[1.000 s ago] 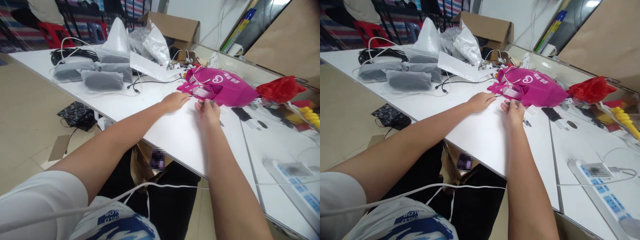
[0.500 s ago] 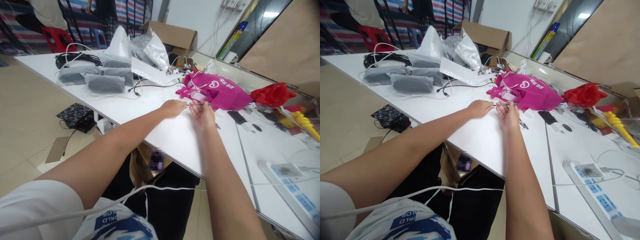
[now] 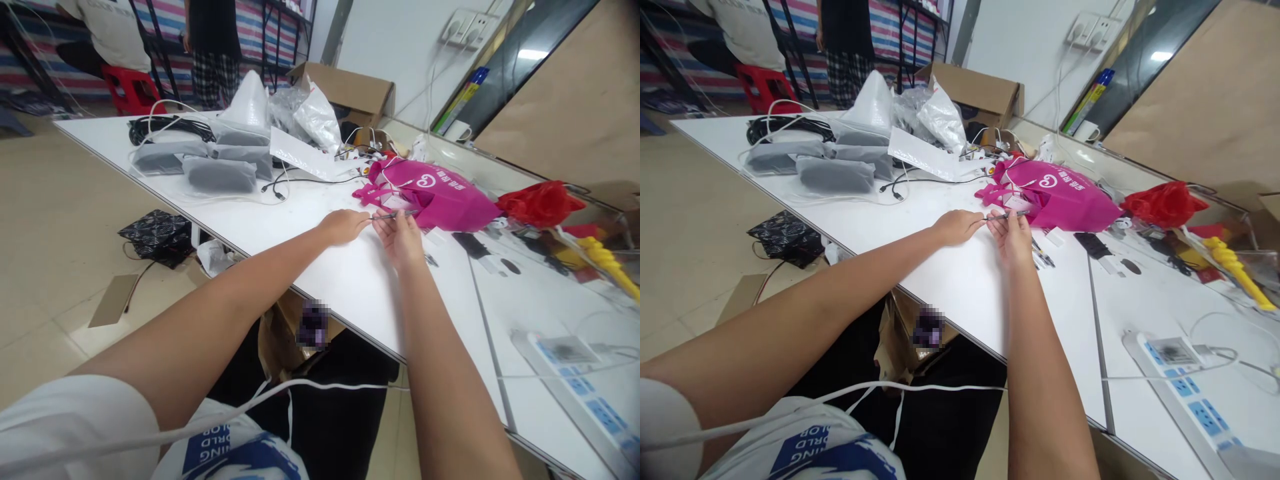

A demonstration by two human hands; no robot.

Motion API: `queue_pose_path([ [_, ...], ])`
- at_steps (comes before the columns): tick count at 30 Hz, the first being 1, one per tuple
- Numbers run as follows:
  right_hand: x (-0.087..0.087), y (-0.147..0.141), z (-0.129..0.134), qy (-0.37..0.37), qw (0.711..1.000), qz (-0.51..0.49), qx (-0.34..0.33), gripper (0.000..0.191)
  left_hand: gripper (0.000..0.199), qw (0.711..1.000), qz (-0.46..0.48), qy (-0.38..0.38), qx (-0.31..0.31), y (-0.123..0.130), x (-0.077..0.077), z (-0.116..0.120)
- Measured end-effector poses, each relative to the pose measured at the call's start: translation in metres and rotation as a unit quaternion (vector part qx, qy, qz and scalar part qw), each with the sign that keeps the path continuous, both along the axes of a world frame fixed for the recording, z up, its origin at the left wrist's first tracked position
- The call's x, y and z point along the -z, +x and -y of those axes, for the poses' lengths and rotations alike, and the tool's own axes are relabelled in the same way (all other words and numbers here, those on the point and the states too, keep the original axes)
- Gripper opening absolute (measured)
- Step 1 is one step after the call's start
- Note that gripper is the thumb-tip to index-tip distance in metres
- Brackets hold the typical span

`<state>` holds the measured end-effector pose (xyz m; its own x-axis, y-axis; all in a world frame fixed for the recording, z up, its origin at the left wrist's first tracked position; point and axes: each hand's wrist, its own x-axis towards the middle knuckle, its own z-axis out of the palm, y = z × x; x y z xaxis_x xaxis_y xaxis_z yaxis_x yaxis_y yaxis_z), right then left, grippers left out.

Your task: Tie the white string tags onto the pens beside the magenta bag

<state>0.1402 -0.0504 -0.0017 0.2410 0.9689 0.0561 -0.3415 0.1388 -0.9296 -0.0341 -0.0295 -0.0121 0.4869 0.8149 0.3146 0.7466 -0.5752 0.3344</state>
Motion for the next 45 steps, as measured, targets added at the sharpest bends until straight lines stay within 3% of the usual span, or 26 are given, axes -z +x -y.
queue_pose_path([
  [29,0.008,0.001,0.001,0.009,1.0,0.012,-0.019,0.017,0.048,0.999,0.04,-0.012,0.024,0.0,0.004,-0.006],
  [34,0.011,0.001,-0.001,0.004,0.999,0.023,-0.029,0.026,0.048,0.999,0.039,-0.019,0.028,0.0,0.003,-0.006],
  [39,0.015,0.001,-0.003,0.0,0.997,0.072,0.005,0.039,0.047,0.998,0.038,-0.034,0.036,0.001,-0.001,-0.003],
  [45,0.017,0.0,-0.002,-0.021,0.994,0.107,0.004,0.04,0.045,0.998,0.04,-0.042,0.028,0.002,-0.001,-0.003],
])
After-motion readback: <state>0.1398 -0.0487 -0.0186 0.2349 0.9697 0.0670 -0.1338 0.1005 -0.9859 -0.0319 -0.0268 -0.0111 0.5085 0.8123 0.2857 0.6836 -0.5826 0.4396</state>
